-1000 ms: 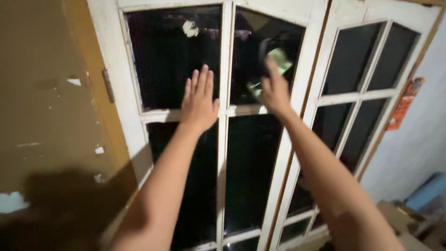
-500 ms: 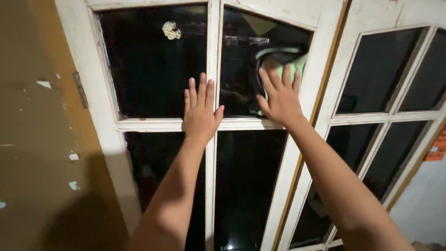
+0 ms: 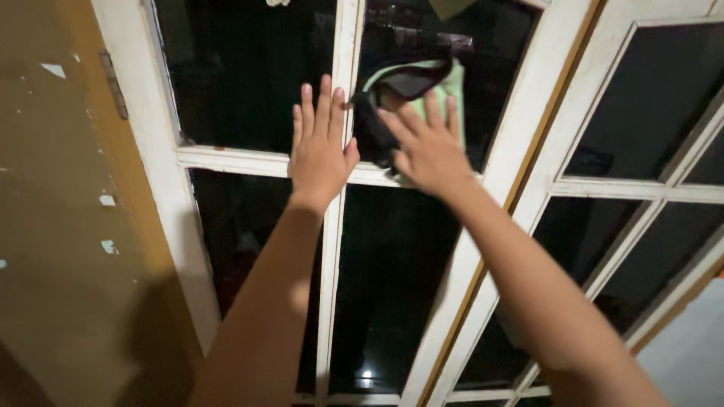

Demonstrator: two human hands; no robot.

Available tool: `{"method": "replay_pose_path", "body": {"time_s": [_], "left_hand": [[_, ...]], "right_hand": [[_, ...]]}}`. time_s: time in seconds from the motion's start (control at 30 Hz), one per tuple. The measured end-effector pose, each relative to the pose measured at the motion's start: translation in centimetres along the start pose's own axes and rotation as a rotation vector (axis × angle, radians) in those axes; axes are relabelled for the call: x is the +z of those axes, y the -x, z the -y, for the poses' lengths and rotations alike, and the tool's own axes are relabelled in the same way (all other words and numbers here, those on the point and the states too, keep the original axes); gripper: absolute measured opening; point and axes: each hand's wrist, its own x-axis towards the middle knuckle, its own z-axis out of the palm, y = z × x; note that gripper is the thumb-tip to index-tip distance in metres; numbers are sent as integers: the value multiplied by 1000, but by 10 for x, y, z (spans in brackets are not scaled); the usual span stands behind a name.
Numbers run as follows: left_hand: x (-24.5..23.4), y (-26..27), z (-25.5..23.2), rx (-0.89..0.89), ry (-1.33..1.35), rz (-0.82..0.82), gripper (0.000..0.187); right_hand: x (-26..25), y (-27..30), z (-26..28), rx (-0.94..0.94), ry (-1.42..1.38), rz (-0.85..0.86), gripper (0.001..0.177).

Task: The person cleans a multi-pane window using a green cloth and a spray bottle. They wipe the glass panes and frames, then spray the window with a cleaning solution and continue wiping the surface.

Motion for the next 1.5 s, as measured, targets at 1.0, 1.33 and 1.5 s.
{"method": "replay_pose_path", "body": {"time_s": [1.0, 1.33, 1.5], "left_hand": [[5, -1, 4, 40, -32, -25, 87], [10, -2, 5, 23, -25, -41, 89], [7, 2, 6, 32, -29, -26, 88]], "right_hand": [[-30, 7, -45, 224, 23, -26, 75], [-9, -64, 9, 114, 61, -196, 74], [-6, -6, 15, 9, 36, -39, 72]]}}
